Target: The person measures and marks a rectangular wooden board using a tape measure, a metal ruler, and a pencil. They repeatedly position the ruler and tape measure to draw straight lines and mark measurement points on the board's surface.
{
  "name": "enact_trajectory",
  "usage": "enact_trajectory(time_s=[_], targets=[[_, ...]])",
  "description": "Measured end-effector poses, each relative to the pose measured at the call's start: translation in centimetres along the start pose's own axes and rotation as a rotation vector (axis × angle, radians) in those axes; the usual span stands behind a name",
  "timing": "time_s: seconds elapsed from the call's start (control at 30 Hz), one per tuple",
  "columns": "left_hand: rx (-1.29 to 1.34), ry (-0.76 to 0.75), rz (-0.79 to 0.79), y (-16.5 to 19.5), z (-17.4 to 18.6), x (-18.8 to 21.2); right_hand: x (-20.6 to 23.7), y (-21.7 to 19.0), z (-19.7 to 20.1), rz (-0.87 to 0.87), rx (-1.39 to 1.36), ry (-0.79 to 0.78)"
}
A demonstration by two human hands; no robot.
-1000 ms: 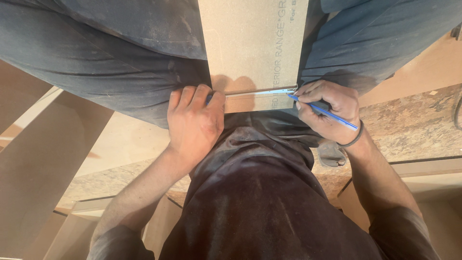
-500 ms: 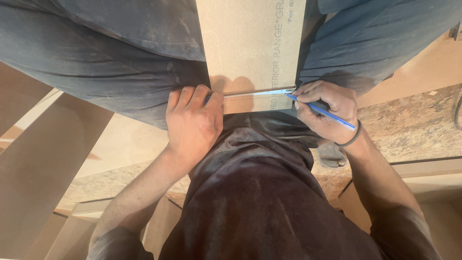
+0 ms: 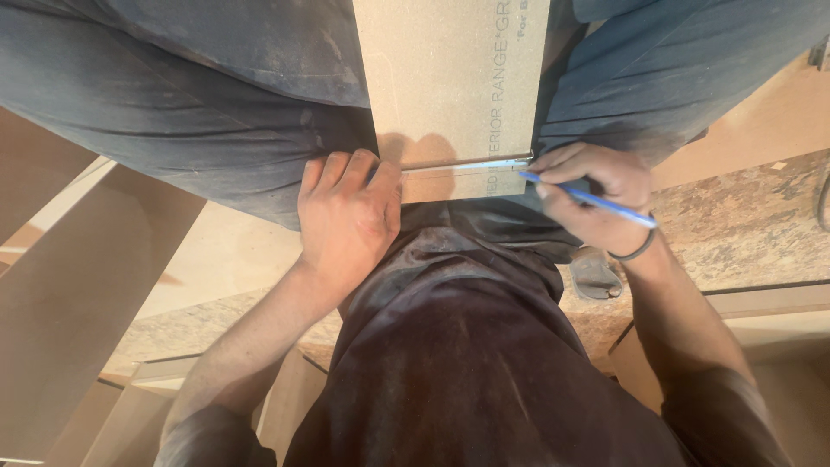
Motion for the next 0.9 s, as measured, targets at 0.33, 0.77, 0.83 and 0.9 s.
enact_trajectory(time_s=[0.33, 0.77, 0.83, 0.9], targets=[[0.003, 0.009, 0.017, 0.3, 0.7, -0.4, -0.1, -1.5, 0.3, -0.05, 0.059, -0.012], [0.011, -0.02, 0.045, 0.3, 0.6, -0.4, -0.6, -1.7, 0.0, -0.02, 0.132, -0.011], [0.015, -0.025, 0.043, 0.3, 0.6, -0.4, -0.5, -1.7, -0.1, -0.027, 0.149, -0.01], [0.012, -0.028, 0.044, 0.3, 0.6, -0.4, -0.4, -1.7, -0.1, -0.034, 0.171, -0.012]])
Point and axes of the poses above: each hand's wrist, its own x-axis away from the middle knuckle, its own z-axis out of the back of the hand, y = z × x, the point moved 2 cm from there along -x, towards the middle knuckle, and after that the axes turned 10 degrees about x, right-handed, at the moved point
